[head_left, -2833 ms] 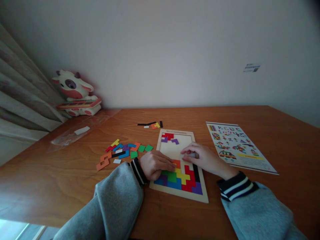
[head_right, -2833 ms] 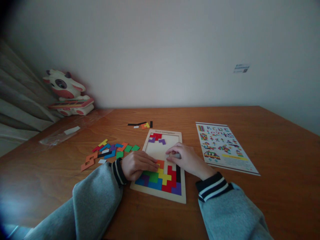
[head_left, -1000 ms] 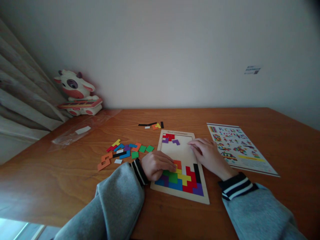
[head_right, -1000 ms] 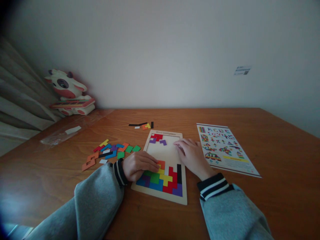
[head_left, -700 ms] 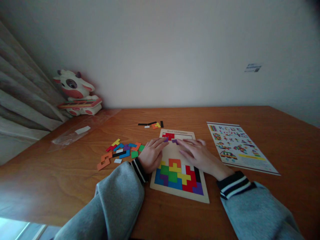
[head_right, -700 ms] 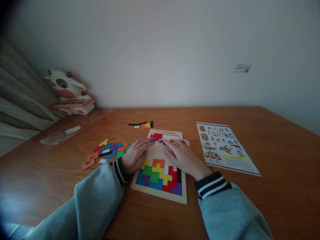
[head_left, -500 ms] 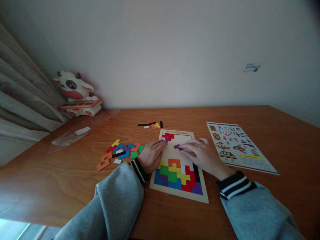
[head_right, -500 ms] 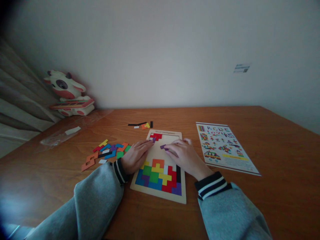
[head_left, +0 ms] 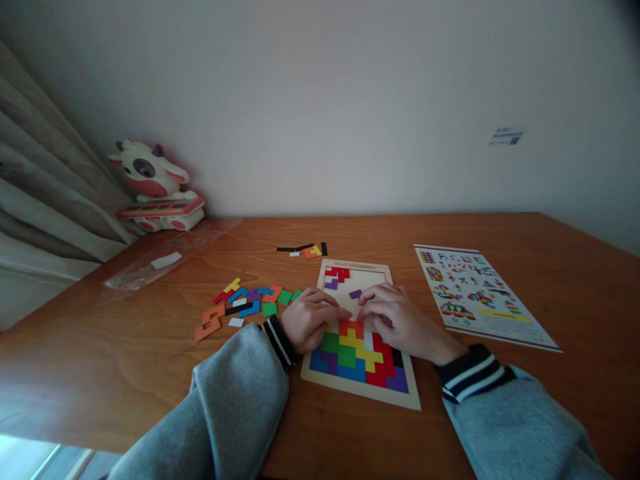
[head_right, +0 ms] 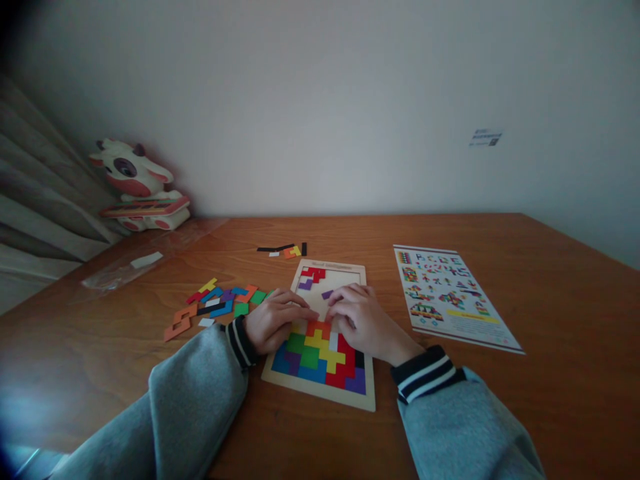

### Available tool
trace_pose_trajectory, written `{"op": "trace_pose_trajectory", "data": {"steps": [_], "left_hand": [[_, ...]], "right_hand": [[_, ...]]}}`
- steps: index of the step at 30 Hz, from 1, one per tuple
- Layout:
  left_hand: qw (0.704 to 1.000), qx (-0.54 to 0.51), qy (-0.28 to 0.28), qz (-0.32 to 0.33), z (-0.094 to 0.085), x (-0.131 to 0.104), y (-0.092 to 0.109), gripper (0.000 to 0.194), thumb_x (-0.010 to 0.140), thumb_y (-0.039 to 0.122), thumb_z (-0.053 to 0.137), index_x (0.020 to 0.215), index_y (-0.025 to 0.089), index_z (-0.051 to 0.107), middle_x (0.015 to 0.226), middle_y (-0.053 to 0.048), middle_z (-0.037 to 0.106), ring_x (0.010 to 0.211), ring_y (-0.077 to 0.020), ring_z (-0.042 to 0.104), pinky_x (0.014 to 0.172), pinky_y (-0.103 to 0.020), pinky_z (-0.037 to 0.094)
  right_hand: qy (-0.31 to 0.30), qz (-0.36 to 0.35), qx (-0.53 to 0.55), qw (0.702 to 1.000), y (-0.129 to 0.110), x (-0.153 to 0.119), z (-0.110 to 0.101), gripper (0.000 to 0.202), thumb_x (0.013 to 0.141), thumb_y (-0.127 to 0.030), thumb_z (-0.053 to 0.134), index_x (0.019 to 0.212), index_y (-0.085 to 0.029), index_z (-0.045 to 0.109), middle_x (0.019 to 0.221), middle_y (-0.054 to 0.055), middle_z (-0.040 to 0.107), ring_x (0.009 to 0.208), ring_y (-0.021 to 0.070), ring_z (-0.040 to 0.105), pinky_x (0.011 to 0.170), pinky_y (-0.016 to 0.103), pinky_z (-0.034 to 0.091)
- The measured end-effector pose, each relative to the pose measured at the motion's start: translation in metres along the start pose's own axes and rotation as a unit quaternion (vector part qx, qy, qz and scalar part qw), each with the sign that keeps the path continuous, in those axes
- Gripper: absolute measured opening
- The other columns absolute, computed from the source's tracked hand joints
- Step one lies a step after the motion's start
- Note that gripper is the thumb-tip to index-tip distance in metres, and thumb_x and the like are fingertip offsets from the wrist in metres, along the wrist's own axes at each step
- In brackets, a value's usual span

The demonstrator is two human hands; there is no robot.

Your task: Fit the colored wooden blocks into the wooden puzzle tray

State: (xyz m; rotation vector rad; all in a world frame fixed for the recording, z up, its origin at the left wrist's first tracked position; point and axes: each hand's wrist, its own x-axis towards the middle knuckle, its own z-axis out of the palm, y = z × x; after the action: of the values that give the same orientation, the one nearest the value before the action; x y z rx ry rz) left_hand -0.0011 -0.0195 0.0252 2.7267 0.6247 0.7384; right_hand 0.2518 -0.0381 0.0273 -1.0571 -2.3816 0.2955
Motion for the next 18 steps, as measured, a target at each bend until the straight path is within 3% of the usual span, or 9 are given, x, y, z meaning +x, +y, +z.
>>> {"op": "trace_pose_trajectory", "data": {"steps": [5, 8, 11, 18], "left_hand": [[1.000, 0.021, -0.007, -0.016, 0.000, 0.001, -0.001, 0.053, 0.073, 0.008, 0.042, 0.121, 0.020, 0.062, 0.118, -0.008, 0.067, 0.115, -0.0240, 0.055, 0.098, -0.042, 0.043], [0.996, 0.054, 0.025, -0.070, 0.001, 0.002, -0.003, 0.047, 0.083, 0.011, 0.042, 0.128, 0.018, 0.056, 0.135, -0.010, 0.058, 0.125, -0.0256, 0.049, 0.104, -0.046, 0.040], [0.989, 0.074, 0.039, -0.123, 0.001, 0.002, -0.006, 0.041, 0.092, 0.017, 0.042, 0.132, 0.017, 0.052, 0.135, -0.012, 0.057, 0.127, -0.0263, 0.049, 0.106, -0.047, 0.040], [0.995, 0.057, -0.004, -0.078, -0.001, 0.003, -0.003, 0.035, 0.091, 0.016, 0.044, 0.122, 0.017, 0.058, 0.128, -0.011, 0.063, 0.118, -0.0244, 0.057, 0.101, -0.043, 0.045]], "right_hand": [[0.038, 0.021, -0.012, 0.999, 0.005, 0.000, 0.000, 0.027, 0.083, -0.006, 0.050, 0.093, -0.024, 0.068, 0.102, 0.004, 0.067, 0.103, 0.0228, 0.058, 0.091, 0.044, 0.041], [0.065, 0.048, -0.027, 0.996, 0.009, 0.000, -0.001, 0.026, 0.088, -0.011, 0.050, 0.105, -0.023, 0.065, 0.105, 0.005, 0.068, 0.102, 0.0225, 0.060, 0.090, 0.043, 0.044], [0.064, 0.050, -0.032, 0.996, 0.010, 0.001, -0.001, 0.023, 0.092, -0.015, 0.051, 0.108, -0.024, 0.065, 0.109, 0.005, 0.068, 0.105, 0.0226, 0.060, 0.093, 0.043, 0.044], [0.029, 0.038, -0.035, 0.998, 0.011, 0.000, 0.002, 0.029, 0.092, -0.014, 0.049, 0.113, -0.025, 0.065, 0.114, 0.005, 0.068, 0.109, 0.0232, 0.059, 0.097, 0.046, 0.044]]}}
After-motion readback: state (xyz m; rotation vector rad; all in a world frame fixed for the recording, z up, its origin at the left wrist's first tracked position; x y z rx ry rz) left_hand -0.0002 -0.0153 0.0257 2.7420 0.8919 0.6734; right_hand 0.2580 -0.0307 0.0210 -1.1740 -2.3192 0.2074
